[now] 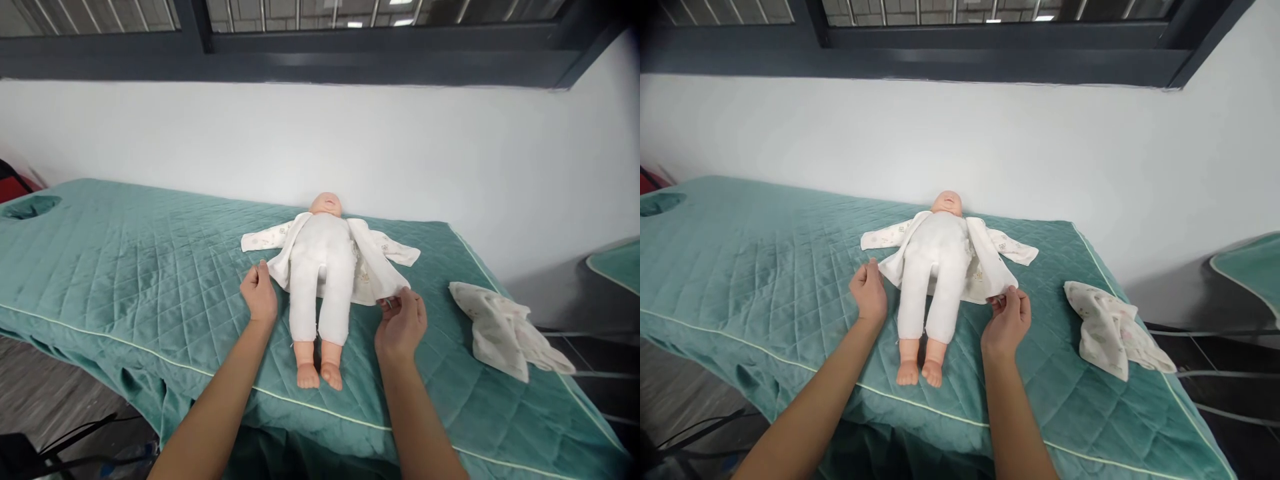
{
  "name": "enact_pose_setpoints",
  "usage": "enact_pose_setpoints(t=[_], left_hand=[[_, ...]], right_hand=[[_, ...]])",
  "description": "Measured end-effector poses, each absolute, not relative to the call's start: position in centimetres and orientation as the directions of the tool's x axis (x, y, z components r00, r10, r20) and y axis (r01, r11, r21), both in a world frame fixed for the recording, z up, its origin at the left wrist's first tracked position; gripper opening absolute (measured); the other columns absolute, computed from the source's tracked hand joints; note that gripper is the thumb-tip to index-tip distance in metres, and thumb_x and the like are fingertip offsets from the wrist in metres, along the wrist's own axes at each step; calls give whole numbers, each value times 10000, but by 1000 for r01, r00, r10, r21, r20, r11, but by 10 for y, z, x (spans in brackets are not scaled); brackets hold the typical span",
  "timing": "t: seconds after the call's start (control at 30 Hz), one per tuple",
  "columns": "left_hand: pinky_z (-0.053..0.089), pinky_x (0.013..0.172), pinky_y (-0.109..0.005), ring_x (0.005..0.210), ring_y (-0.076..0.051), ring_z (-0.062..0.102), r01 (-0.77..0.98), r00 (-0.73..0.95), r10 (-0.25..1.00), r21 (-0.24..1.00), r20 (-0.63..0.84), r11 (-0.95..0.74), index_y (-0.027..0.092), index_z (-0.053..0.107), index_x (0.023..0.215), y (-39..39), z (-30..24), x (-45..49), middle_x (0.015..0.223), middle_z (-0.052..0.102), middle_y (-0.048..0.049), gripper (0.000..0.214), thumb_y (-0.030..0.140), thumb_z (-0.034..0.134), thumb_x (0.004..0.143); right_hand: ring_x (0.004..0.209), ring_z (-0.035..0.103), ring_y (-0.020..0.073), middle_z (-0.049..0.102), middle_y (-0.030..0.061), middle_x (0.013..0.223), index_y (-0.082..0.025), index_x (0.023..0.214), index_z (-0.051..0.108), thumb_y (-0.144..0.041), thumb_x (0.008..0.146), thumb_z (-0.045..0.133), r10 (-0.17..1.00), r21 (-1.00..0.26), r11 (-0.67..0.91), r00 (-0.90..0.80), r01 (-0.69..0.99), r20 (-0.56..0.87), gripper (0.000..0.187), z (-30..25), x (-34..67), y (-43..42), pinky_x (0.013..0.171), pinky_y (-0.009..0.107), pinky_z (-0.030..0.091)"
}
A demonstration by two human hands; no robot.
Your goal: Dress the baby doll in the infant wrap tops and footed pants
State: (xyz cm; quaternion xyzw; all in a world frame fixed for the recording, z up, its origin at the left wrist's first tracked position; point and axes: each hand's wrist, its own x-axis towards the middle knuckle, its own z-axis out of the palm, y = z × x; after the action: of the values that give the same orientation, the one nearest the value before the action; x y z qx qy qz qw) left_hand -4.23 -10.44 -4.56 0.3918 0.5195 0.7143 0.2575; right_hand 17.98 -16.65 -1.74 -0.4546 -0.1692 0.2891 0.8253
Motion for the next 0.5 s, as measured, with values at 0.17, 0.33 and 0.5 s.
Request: enact_pose_setpoints(t=[0.17, 0.33, 0.5], left_hand=[[237, 558, -268, 530, -85, 243, 391, -392, 750, 835, 532, -388, 200, 271, 544, -119, -39, -37, 528, 239, 59, 549, 438, 534, 963], [236, 553, -292, 495, -87, 276, 580, -110, 643, 574, 758, -578, 198, 322, 546, -124, -41, -36, 512, 283, 57, 468, 274, 535, 955], [243, 564, -314, 520, -107, 302, 627, 7, 599, 462, 801, -626, 210, 323, 558, -127, -42, -37, 535, 305, 45, 455, 254, 522, 965]], right_hand=[[730, 594, 106, 602, -24, 795, -204, 792, 580, -377, 726, 758, 646, -869, 386, 763, -311, 14, 258, -23, 177, -188, 679, 242, 525], [820, 623, 123, 641, -3, 856, -205, 839, 635, -363, 777, 772, 698, -888, 362, 713, -283, 57, 218, -32, 172, -221, 751, 253, 511], [929, 627, 153, 655, 17, 975, -232, 936, 666, -357, 820, 750, 736, -955, 271, 666, -122, 124, 190, -38, 178, -247, 859, 311, 506]])
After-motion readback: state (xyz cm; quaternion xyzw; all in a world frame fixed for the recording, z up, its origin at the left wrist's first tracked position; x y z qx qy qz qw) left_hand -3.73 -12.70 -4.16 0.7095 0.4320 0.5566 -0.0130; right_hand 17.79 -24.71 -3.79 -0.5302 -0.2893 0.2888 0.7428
